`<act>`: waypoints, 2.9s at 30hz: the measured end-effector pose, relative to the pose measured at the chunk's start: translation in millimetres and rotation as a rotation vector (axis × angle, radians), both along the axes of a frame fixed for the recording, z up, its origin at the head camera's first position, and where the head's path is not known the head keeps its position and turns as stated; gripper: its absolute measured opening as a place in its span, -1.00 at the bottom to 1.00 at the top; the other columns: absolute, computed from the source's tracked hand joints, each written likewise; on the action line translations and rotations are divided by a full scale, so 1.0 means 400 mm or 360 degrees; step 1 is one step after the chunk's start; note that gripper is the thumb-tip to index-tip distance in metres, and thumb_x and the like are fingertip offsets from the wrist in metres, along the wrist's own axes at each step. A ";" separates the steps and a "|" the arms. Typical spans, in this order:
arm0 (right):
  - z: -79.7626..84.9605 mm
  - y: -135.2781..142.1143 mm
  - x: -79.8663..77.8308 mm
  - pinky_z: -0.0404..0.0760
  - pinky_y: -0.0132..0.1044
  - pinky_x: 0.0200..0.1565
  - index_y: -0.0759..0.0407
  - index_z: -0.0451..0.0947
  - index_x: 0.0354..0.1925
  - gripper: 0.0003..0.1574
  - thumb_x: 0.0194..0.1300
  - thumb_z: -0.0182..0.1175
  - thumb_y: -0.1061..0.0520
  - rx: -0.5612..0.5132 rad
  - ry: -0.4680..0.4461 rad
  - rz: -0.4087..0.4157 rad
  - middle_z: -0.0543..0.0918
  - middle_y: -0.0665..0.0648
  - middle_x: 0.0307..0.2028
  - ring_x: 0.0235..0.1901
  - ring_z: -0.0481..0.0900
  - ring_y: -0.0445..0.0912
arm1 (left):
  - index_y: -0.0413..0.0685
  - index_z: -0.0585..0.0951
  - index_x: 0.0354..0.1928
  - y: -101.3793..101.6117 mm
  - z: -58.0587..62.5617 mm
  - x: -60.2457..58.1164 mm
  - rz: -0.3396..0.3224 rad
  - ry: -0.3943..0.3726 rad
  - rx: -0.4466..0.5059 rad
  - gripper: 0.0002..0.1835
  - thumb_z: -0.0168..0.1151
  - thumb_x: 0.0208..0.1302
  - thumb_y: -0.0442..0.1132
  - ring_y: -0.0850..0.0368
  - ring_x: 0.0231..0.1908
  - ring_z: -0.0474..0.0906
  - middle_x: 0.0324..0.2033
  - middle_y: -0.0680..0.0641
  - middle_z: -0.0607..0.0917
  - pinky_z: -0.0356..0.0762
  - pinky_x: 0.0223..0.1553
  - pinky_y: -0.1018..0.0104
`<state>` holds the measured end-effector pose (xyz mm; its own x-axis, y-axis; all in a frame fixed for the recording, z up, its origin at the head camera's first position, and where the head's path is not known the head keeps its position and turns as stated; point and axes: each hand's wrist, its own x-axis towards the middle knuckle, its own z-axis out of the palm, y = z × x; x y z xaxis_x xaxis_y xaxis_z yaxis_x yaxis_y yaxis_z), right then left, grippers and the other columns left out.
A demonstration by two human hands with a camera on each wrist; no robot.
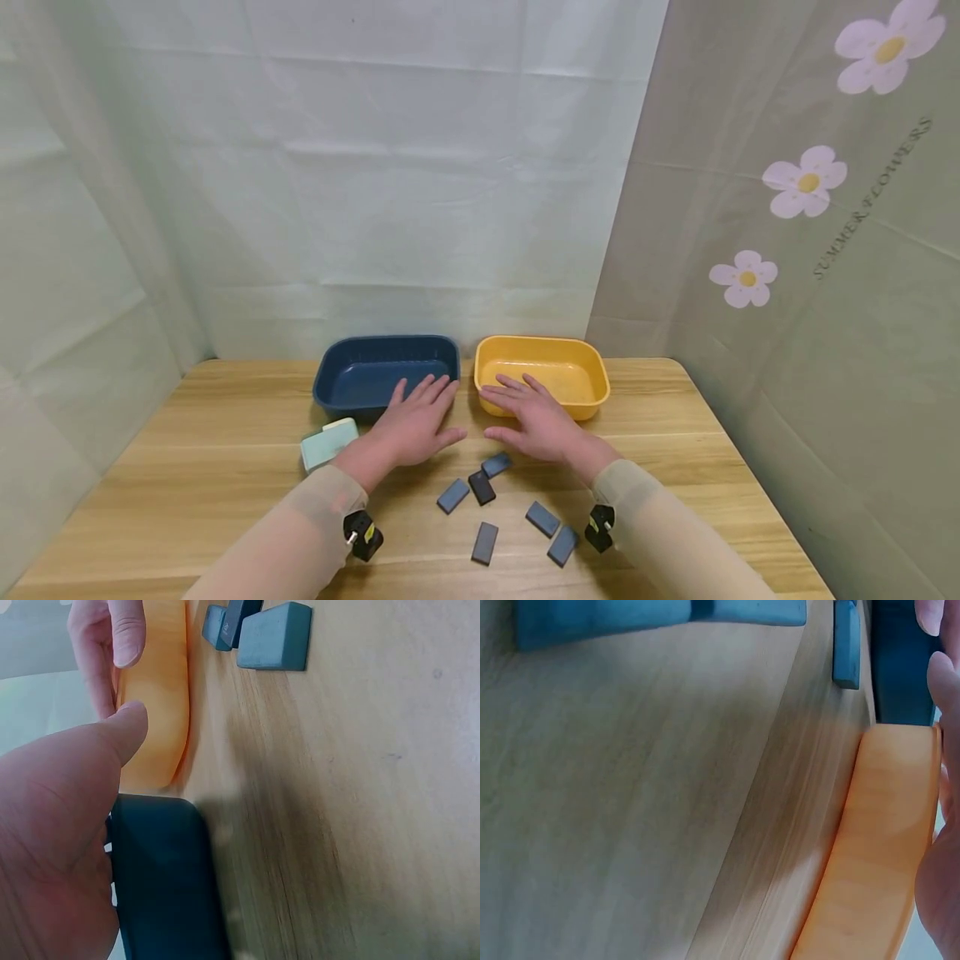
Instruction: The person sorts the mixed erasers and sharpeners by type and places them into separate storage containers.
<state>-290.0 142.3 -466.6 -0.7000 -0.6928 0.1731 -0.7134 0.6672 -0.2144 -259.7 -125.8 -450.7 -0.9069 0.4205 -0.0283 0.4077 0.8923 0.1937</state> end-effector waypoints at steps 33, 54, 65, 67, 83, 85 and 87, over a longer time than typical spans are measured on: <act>0.013 -0.051 0.011 -0.09 0.15 0.70 0.11 0.23 0.73 0.00 0.64 0.24 -0.33 0.0071 0.0170 0.0016 0.33 0.13 0.67 0.69 0.17 0.08 | -0.13 0.33 0.70 -0.023 0.036 0.036 0.0242 0.0172 -0.0097 -0.15 0.27 0.63 0.21 -0.37 0.68 0.08 0.68 -0.29 0.27 -0.12 0.58 -0.58; 0.017 -0.105 0.023 0.04 0.18 0.68 0.25 0.11 0.75 0.11 0.66 0.12 -0.42 0.0293 0.0159 -0.0020 0.15 0.24 0.73 0.72 0.08 0.11 | -0.09 0.22 0.76 -0.053 0.019 0.050 0.0237 -0.0007 -0.0117 -0.07 0.25 0.61 0.27 -0.44 0.70 -0.06 0.72 -0.30 0.17 -0.14 0.56 -0.62; 0.016 -0.117 0.024 0.02 0.12 0.69 0.20 0.11 0.76 0.13 0.65 0.09 -0.46 0.0360 0.0193 -0.0040 0.12 0.22 0.75 0.73 0.05 0.06 | -0.10 0.23 0.75 -0.046 0.022 0.045 0.0216 -0.0007 -0.0078 -0.07 0.22 0.62 0.30 -0.45 0.69 -0.05 0.71 -0.31 0.18 -0.14 0.57 -0.61; 0.015 -0.118 0.023 0.02 0.11 0.69 0.20 0.10 0.76 0.14 0.64 0.08 -0.47 0.0374 0.0201 -0.0042 0.10 0.21 0.75 0.73 0.04 0.06 | -0.11 0.23 0.75 -0.047 0.020 0.043 0.0210 -0.0001 -0.0074 -0.06 0.22 0.62 0.30 -0.45 0.69 -0.05 0.71 -0.31 0.18 -0.14 0.57 -0.61; 0.012 -0.118 0.014 0.09 0.09 0.68 0.26 0.10 0.75 0.15 0.64 0.14 -0.43 0.0296 0.0174 0.0025 0.11 0.30 0.74 0.72 0.07 0.13 | -0.15 0.24 0.74 -0.061 0.027 0.051 0.0164 0.0001 -0.0054 -0.09 0.22 0.64 0.26 -0.42 0.69 0.00 0.70 -0.32 0.19 -0.10 0.59 -0.56; 0.010 -0.119 0.013 0.06 0.07 0.69 0.24 0.05 0.77 0.16 0.64 0.13 -0.44 0.0293 0.0153 0.0011 0.06 0.29 0.75 0.73 0.03 0.12 | -0.16 0.24 0.74 -0.062 0.029 0.052 0.0148 -0.0009 -0.0050 -0.09 0.22 0.64 0.26 -0.42 0.69 0.00 0.70 -0.32 0.20 -0.09 0.59 -0.56; 0.007 -0.119 0.012 0.06 0.07 0.69 0.24 0.04 0.77 0.16 0.65 0.14 -0.43 0.0287 0.0157 0.0007 0.04 0.29 0.76 0.73 0.02 0.12 | -0.16 0.24 0.74 -0.063 0.031 0.053 0.0129 -0.0018 -0.0042 -0.09 0.23 0.63 0.26 -0.42 0.69 0.00 0.70 -0.32 0.20 -0.09 0.59 -0.55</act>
